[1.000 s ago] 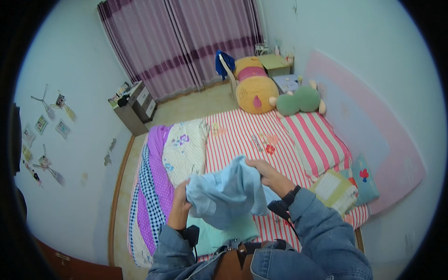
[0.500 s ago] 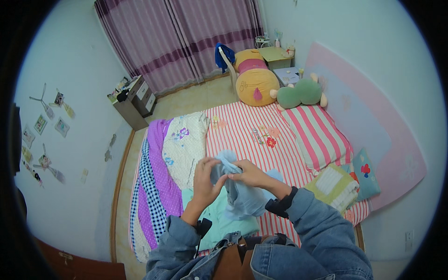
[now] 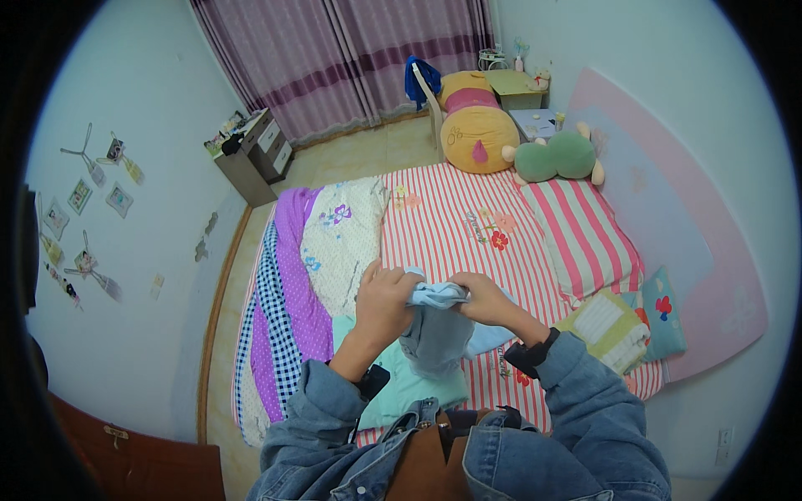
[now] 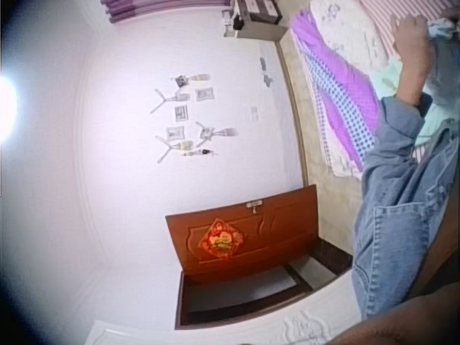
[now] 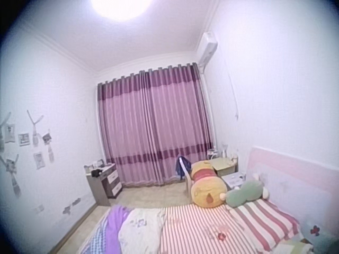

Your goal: The person folds several pieces of clothing on a bed, including a light green shirt, a blue shirt, and a yellow jacket, then arranges the bed linens. Afterwards, the person organizes a stack of books on a windowsill, flipping through some of them.

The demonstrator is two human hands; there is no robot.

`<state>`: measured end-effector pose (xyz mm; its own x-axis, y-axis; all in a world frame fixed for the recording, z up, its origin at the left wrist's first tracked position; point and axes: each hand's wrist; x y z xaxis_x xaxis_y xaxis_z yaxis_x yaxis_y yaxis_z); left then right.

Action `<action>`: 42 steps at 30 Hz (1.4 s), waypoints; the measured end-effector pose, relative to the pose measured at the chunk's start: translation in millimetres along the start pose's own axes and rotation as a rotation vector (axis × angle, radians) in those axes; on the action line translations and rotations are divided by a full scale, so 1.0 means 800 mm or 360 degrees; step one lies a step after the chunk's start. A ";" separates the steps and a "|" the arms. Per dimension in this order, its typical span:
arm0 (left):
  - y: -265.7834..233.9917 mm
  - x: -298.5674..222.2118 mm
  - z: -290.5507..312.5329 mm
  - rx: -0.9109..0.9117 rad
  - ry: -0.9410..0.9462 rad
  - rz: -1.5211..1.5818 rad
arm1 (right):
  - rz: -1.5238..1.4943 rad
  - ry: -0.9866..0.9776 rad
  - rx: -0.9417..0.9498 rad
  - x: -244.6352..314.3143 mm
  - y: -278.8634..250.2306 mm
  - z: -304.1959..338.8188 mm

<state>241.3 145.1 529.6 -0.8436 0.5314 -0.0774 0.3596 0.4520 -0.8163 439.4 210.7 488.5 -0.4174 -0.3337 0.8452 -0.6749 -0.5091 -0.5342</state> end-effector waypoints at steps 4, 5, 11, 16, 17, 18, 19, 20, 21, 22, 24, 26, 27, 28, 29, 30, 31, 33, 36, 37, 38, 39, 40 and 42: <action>-0.007 -0.008 -0.001 0.0051 0.0020 -0.0153 | -0.0110 -0.0046 -0.0176 -0.028 0.006 0.001; -0.008 -0.009 -0.001 0.0054 0.0023 -0.0166 | -0.0199 -0.0027 -0.0207 -0.032 0.008 0.001; -0.012 -0.015 -0.003 0.0031 0.0050 -0.0259 | -0.0480 0.0113 -0.0347 -0.035 0.015 0.009; -0.019 -0.017 -0.005 0.0040 0.0044 -0.0351 | 0.0087 -0.0125 -0.0300 -0.044 0.004 0.018; -0.020 -0.017 -0.004 0.0068 0.0032 -0.0346 | 0.0307 -0.0181 -0.0305 -0.049 0.002 0.019; -0.021 -0.016 -0.003 0.0072 0.0028 -0.0343 | 0.0370 -0.0159 -0.0391 -0.054 0.001 0.020; -0.021 -0.016 -0.002 0.0039 0.0032 -0.0340 | 0.0433 -0.0136 -0.0476 -0.058 -0.001 0.021; -0.021 -0.016 -0.001 0.0129 0.0010 -0.0300 | 0.0481 -0.0101 -0.0573 -0.062 -0.003 0.022; -0.020 -0.015 0.000 0.0182 -0.0004 -0.0261 | 0.0674 -0.0054 -0.0732 -0.064 -0.005 0.020; -0.020 -0.016 0.001 0.0223 0.0009 -0.0224 | 0.0651 -0.0020 -0.0793 -0.065 -0.009 0.020; -0.022 -0.017 0.000 0.0338 0.0116 -0.0051 | 0.0605 0.0119 -0.0936 -0.061 -0.021 0.017; -0.027 -0.022 -0.004 0.0358 0.0242 0.0108 | 0.0470 0.0090 -0.0975 -0.051 -0.034 0.011; -0.031 -0.026 -0.007 0.0326 0.0298 0.0183 | 0.0312 -0.0011 -0.1018 -0.045 -0.039 0.008; -0.035 -0.030 -0.011 0.0297 0.0361 0.0270 | 0.0135 -0.0136 -0.1046 -0.040 -0.041 0.005; -0.041 -0.036 -0.015 0.0270 0.0394 0.0264 | -0.0111 -0.0221 -0.0849 -0.035 -0.042 0.004; -0.047 -0.040 -0.020 0.0195 0.0420 0.0250 | -0.0171 -0.0209 -0.0617 -0.030 -0.038 0.003; -0.053 -0.046 -0.025 0.0121 0.0442 0.0235 | -0.0288 -0.0351 -0.0426 -0.027 -0.032 0.004; -0.066 -0.055 -0.031 0.0048 0.0414 0.0158 | -0.1025 -0.0216 0.0416 -0.020 -0.006 0.007; -0.076 -0.061 -0.036 0.0031 0.0235 -0.0166 | -0.1213 0.0351 0.1072 -0.007 0.016 0.022; -0.077 -0.062 -0.036 0.0029 0.0254 -0.0366 | -0.1182 0.0200 0.0980 0.002 0.019 0.024; -0.077 -0.063 -0.034 0.0250 0.0086 -0.0290 | -0.1102 0.0181 0.0851 0.013 0.019 0.029; -0.075 -0.064 -0.032 0.0471 -0.0086 -0.0209 | -0.1023 0.0165 0.0721 0.026 0.018 0.034; -0.074 -0.065 -0.028 0.0699 -0.0237 -0.0133 | -0.0761 -0.0092 0.0233 0.042 0.018 0.038; -0.068 -0.068 -0.022 0.0600 -0.0054 -0.0259 | -0.0040 -0.0492 -0.0321 0.076 0.013 0.052</action>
<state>274.7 104.1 588.6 -0.8923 0.4478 0.0565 0.0542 0.2304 -0.9716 432.6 152.1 533.8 -0.2162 -0.5627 0.7979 -0.8019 -0.3639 -0.4739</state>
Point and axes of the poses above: each hand's wrist, its own z-axis away from the middle knuckle, its own y-axis out of the palm, x = y × z, and after that the axes turned 8 degrees about y, right-handed
